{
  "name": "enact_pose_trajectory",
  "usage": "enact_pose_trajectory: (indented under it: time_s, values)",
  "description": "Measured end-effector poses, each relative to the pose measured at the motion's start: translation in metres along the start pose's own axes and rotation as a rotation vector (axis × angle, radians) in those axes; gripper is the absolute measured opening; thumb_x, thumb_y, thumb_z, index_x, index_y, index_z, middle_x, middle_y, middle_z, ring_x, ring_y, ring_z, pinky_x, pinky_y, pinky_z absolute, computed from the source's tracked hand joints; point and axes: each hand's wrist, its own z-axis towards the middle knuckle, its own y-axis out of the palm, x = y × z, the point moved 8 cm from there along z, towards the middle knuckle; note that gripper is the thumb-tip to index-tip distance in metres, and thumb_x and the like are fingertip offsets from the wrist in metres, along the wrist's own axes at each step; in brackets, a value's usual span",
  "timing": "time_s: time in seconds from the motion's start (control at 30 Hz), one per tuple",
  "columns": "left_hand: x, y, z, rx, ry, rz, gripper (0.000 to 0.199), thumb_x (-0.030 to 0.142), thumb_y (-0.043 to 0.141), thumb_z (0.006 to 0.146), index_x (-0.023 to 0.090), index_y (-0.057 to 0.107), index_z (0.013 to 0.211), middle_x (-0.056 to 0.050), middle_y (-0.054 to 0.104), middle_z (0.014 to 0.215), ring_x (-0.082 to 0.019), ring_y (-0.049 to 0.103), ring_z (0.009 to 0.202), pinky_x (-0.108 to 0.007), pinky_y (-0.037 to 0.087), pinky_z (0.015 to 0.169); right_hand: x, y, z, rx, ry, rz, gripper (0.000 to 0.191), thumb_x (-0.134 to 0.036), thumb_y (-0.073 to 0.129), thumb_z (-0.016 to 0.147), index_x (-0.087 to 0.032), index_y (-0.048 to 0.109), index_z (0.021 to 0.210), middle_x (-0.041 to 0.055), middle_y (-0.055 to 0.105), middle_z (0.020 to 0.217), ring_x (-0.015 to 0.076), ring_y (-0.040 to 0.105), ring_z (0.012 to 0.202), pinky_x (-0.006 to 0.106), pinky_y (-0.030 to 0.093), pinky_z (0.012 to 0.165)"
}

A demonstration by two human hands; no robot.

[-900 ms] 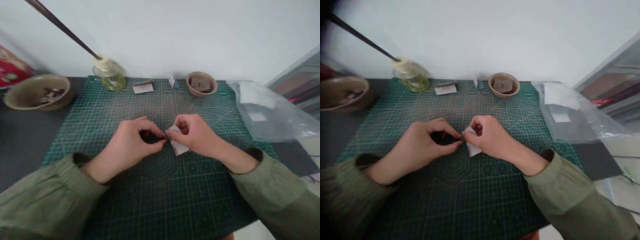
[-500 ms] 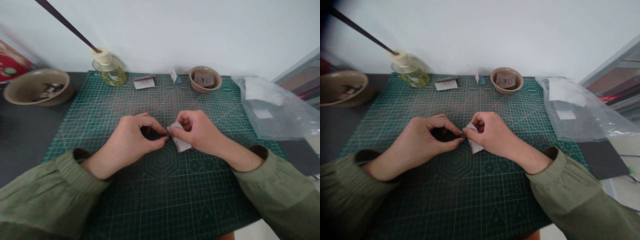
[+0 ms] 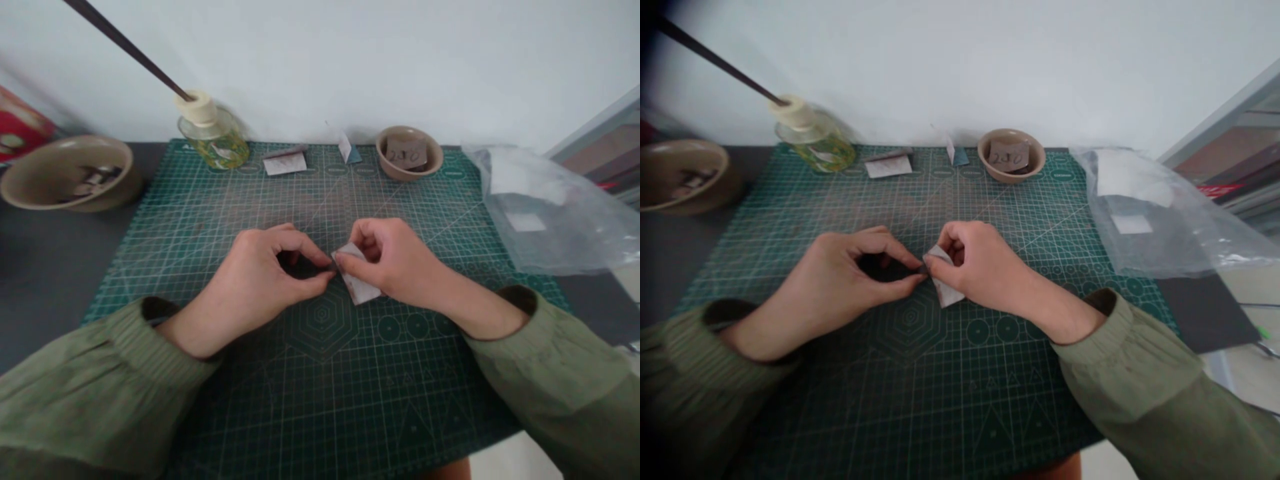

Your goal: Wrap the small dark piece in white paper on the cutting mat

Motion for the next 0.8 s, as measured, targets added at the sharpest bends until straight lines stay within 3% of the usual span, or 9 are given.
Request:
enact_pose_trajectory:
  time_s: [0.27,0.4,0.63,0.8]
  values:
    - [0.001,0.001,0.0,-0.005,-0.016,0.003,0.009,0.029,0.093,0.083,0.03,0.09,0.091,0.002,0.081,0.086,-0.017,0.069,0.073,-0.034,0.047,0.067,0.003,0.002,0.001,-0.056,0.068,0.071,0.03,-0.031,0.087,0.088,-0.021,0.061,0.077,-0.0045,0.06,0.064,0.0117,0.052,0.056,0.028,0.037,0.052]
    - [0.001,0.0,-0.001,-0.011,-0.018,0.014,0.009,0.03,0.093,0.083,0.03,0.091,0.092,0.002,0.081,0.087,-0.016,0.069,0.073,-0.033,0.047,0.066,0.004,-0.001,0.001,-0.035,0.062,0.055,0.026,-0.03,0.086,0.088,-0.02,0.064,0.08,-0.0033,0.064,0.067,0.0124,0.056,0.059,0.027,0.039,0.053]
    - [0.006,-0.001,-0.003,-0.014,-0.004,0.021,0.009,0.03,0.093,0.085,0.028,0.09,0.092,0.001,0.079,0.085,-0.016,0.068,0.073,-0.033,0.049,0.069,0.011,-0.002,-0.003,-0.105,0.113,-0.018,0.02,-0.026,0.08,0.093,-0.021,0.063,0.082,-0.0041,0.066,0.061,0.0106,0.057,0.048,0.025,0.037,0.045]
    - [0.011,-0.002,-0.004,0.005,0.081,0.025,0.007,0.027,0.09,0.09,0.028,0.088,0.097,0.0,0.083,0.094,-0.02,0.073,0.083,-0.036,0.057,0.077,0.013,-0.011,-0.002,0.009,0.195,0.127,0.027,-0.032,0.085,0.093,-0.023,0.062,0.082,-0.0023,0.069,0.061,0.0134,0.058,0.043,0.025,0.038,0.036]
